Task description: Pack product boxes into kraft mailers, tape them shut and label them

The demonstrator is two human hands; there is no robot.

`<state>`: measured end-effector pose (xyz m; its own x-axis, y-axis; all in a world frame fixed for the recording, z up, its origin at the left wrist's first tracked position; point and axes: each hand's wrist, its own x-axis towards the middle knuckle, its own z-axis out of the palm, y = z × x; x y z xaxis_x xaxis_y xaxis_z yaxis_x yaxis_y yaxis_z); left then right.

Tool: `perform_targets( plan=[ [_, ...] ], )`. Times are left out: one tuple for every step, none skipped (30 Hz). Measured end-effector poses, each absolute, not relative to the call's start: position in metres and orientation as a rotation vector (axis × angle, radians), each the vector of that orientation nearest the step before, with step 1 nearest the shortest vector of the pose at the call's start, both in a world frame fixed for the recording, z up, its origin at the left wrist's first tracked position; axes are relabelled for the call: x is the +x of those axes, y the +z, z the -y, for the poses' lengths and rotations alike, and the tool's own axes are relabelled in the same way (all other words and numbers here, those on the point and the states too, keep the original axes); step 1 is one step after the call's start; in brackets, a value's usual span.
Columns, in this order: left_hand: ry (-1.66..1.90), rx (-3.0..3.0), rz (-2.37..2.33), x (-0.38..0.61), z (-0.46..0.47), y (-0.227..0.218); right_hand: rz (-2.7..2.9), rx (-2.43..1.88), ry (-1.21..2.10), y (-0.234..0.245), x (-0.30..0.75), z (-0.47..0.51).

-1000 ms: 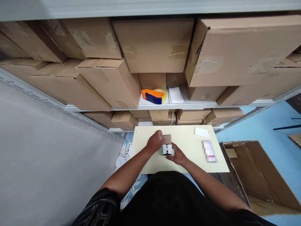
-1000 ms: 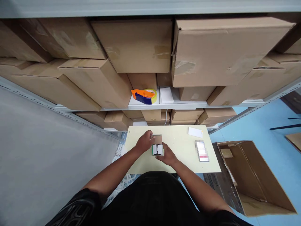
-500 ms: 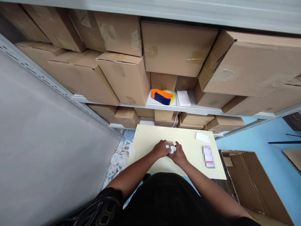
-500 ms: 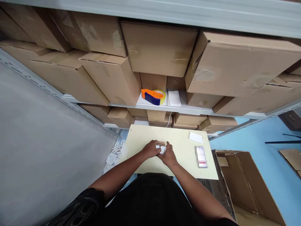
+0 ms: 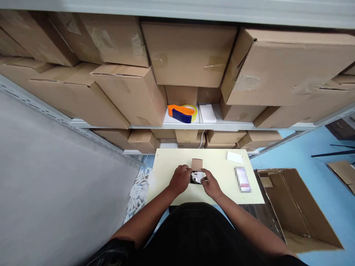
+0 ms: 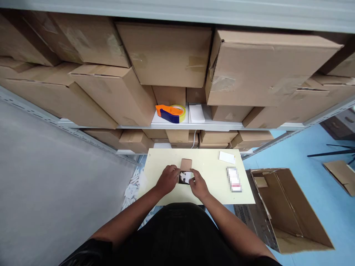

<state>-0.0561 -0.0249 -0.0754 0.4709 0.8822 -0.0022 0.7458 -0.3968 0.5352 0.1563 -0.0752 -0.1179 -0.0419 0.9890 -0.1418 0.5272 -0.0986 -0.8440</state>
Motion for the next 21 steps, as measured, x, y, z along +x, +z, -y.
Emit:
perform_targets(
  plan=[
    [0.322,2.284,-1.309,-0.054,0.025,-0.074,1.632,-1.685,1.036,-0.116,0.154,0.074],
    [0.268,2.291,-1.27,-0.052,0.024,-0.072,1.655,-1.717,1.017,-0.113,0.15,0.071],
    [0.237,2.278,-1.247,-0.05,0.023,-0.071,1.672,-1.766,0.997,-0.11,0.146,0.068],
    [0.231,2.253,-1.245,-0.049,0.021,-0.071,1.68,-1.823,0.978,-0.107,0.141,0.065],
    [0.242,2.223,-1.258,-0.048,0.02,-0.07,1.683,-1.875,0.961,-0.104,0.137,0.061],
    [0.257,2.197,-1.273,-0.048,0.019,-0.07,1.686,-1.908,0.95,-0.102,0.135,0.058],
    [0.268,2.179,-1.285,-0.049,0.019,-0.07,1.687,-1.918,0.945,-0.1,0.133,0.056],
    [0.271,2.172,-1.292,-0.049,0.018,-0.069,1.685,-1.906,0.951,-0.099,0.134,0.055],
    [0.264,2.175,-1.299,-0.048,0.018,-0.068,1.676,-1.876,0.967,-0.099,0.136,0.055],
    [0.244,2.183,-1.309,-0.047,0.018,-0.067,1.662,-1.834,0.991,-0.099,0.14,0.056],
    [0.21,2.193,-1.324,-0.045,0.019,-0.065,1.644,-1.784,1.018,-0.101,0.145,0.057],
    [0.165,2.199,-1.348,-0.041,0.019,-0.062,1.624,-1.732,1.048,-0.102,0.15,0.059],
    [0.114,2.2,-1.378,-0.037,0.019,-0.06,1.605,-1.685,1.076,-0.104,0.156,0.062],
    [0.058,2.196,-1.409,-0.031,0.019,-0.058,1.586,-1.649,1.106,-0.106,0.161,0.064],
    [0.002,2.192,-1.439,-0.025,0.018,-0.055,1.565,-1.629,1.139,-0.108,0.164,0.066],
    [-0.048,2.194,-1.461,-0.018,0.018,-0.054,1.545,-1.626,1.18,-0.11,0.167,0.068],
    [-0.093,2.2,-1.474,-0.012,0.018,-0.052,1.529,-1.641,1.226,-0.112,0.168,0.069],
    [-0.133,2.209,-1.482,-0.006,0.017,-0.051,1.52,-1.666,1.269,-0.114,0.169,0.07],
    [-0.169,2.213,-1.488,0.0,0.016,-0.051,1.523,-1.694,1.308,-0.116,0.168,0.07],
    [-0.204,2.211,-1.495,0.004,0.015,-0.05,1.539,-1.717,1.337,-0.117,0.167,0.07],
    [-0.238,2.202,-1.503,0.008,0.014,-0.05,1.563,-1.729,1.354,-0.119,0.166,0.07]
  ],
)
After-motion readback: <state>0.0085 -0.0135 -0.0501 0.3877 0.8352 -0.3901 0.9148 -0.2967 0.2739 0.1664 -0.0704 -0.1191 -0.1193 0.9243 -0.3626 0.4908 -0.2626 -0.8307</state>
